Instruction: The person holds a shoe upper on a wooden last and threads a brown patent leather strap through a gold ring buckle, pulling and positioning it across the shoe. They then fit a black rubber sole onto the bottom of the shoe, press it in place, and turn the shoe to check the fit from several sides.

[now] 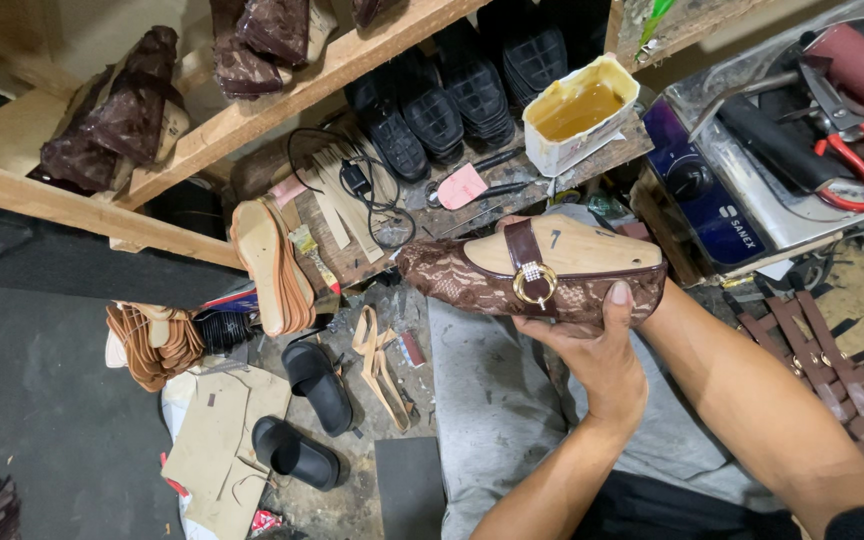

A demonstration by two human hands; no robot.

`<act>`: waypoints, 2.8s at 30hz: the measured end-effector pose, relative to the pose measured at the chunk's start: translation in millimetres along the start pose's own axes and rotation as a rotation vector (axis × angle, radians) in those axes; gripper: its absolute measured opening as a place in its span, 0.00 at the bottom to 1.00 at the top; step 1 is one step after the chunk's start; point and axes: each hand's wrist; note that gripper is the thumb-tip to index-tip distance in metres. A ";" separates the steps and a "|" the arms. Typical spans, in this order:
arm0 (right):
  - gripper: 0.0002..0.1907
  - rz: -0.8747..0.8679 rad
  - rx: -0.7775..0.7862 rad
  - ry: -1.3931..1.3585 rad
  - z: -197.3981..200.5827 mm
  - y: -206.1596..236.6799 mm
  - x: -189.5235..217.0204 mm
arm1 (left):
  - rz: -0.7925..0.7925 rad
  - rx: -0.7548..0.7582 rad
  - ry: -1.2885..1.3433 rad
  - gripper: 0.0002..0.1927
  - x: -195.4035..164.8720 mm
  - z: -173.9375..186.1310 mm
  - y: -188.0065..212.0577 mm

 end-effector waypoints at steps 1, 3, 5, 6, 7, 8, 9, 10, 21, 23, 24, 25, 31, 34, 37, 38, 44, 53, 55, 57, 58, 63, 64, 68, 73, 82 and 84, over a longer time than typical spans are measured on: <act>0.33 0.002 0.000 0.008 0.5 0.0 -0.2 | -0.003 0.004 0.001 0.54 1.1 0.8 0.0; 0.32 0.007 0.002 0.024 1.4 0.2 -1.0 | -0.020 0.015 -0.001 0.53 4.9 3.7 0.0; 0.32 0.016 0.009 0.046 2.0 1.7 -2.2 | -0.007 0.039 0.023 0.53 10.5 9.5 0.9; 0.32 0.021 0.014 0.058 3.0 2.5 -2.2 | 0.014 0.056 0.048 0.53 12.9 12.9 1.0; 0.32 0.026 0.015 0.070 4.2 3.2 -2.2 | 0.036 0.074 0.072 0.53 14.8 17.0 1.0; 0.32 0.043 0.016 0.096 5.5 6.7 -1.7 | 0.064 0.086 0.120 0.54 16.1 22.5 1.2; 0.32 0.061 0.027 0.131 7.4 6.9 -1.5 | 0.089 0.100 0.167 0.55 16.5 27.2 0.4; 0.32 0.081 0.036 0.169 8.6 7.4 -1.5 | 0.112 0.113 0.214 0.56 16.4 31.4 0.7; 0.36 -0.215 -0.080 -0.484 38.8 14.4 -1.8 | 0.459 0.493 0.174 0.51 -38.4 92.1 -8.4; 0.40 -0.195 -0.099 -0.519 42.1 26.9 -0.3 | 0.528 0.545 0.180 0.52 -42.3 95.8 -10.0; 0.41 -0.163 -0.088 -0.573 44.7 33.4 2.8 | 0.567 0.552 0.174 0.52 -43.7 96.5 -11.4; 0.42 -0.132 -0.077 -0.629 45.7 38.2 4.7 | 0.606 0.557 0.168 0.53 -45.3 97.5 -12.0; 0.39 0.011 -0.179 -0.552 34.5 59.4 2.7 | 0.625 0.627 0.014 0.45 -64.9 98.6 -18.8; 0.35 0.035 -0.303 -0.541 27.2 70.9 -5.3 | 0.668 0.583 -0.065 0.43 -75.7 95.1 -18.6; 0.31 0.088 -0.383 -0.674 23.6 82.1 -13.1 | 0.546 0.479 -0.188 0.42 -80.3 92.4 -12.7; 0.30 0.084 -0.418 -0.616 24.4 85.5 -14.2 | 0.491 0.434 -0.236 0.43 -81.4 92.6 -10.9; 0.26 0.100 -0.511 -0.310 24.6 91.7 -22.8 | 0.215 0.400 -0.636 0.39 -91.8 91.4 -1.5; 0.27 0.046 -0.584 -0.004 -18.3 78.0 -7.0 | -0.140 0.188 -0.696 0.50 -109.9 57.0 7.1; 0.27 0.035 -0.604 0.125 -28.0 79.0 10.8 | -0.145 0.208 -0.652 0.46 -116.4 58.8 5.6; 0.28 -0.013 -0.659 0.382 -36.6 84.9 31.9 | -0.253 0.188 -0.773 0.44 -122.1 61.8 6.0; 0.28 -0.031 -0.685 0.512 -39.3 85.2 41.1 | -0.313 0.180 -0.833 0.42 -125.1 63.0 3.5; 0.34 -0.006 -0.572 0.375 -33.8 97.3 85.5 | -0.534 0.093 -0.998 0.43 -135.4 68.7 -7.3; 0.34 -0.026 -0.555 0.346 -30.6 99.0 90.6 | -0.586 0.078 -1.025 0.43 -136.6 69.2 -9.3; 0.37 0.017 -0.490 0.434 -20.3 110.8 100.8 | -0.662 0.060 -1.045 0.46 -141.3 71.4 -10.4; 0.42 0.084 -0.515 0.584 -13.6 126.9 103.7 | -0.809 0.007 -1.120 0.54 -145.7 68.7 -14.4; 0.44 0.042 -0.503 0.683 -7.9 131.8 104.2 | -0.787 -0.030 -1.145 0.60 -148.7 63.7 -13.7; 0.45 0.037 -0.493 0.698 -8.0 130.1 104.2 | -0.791 -0.030 -1.133 0.60 -149.7 63.6 -13.8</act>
Point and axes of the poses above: each hand's wrist, its own y-axis away from the middle knuckle, its own z-axis out of the back of the hand, x = y × z, and after that the axes turned 9 degrees about z, right-handed
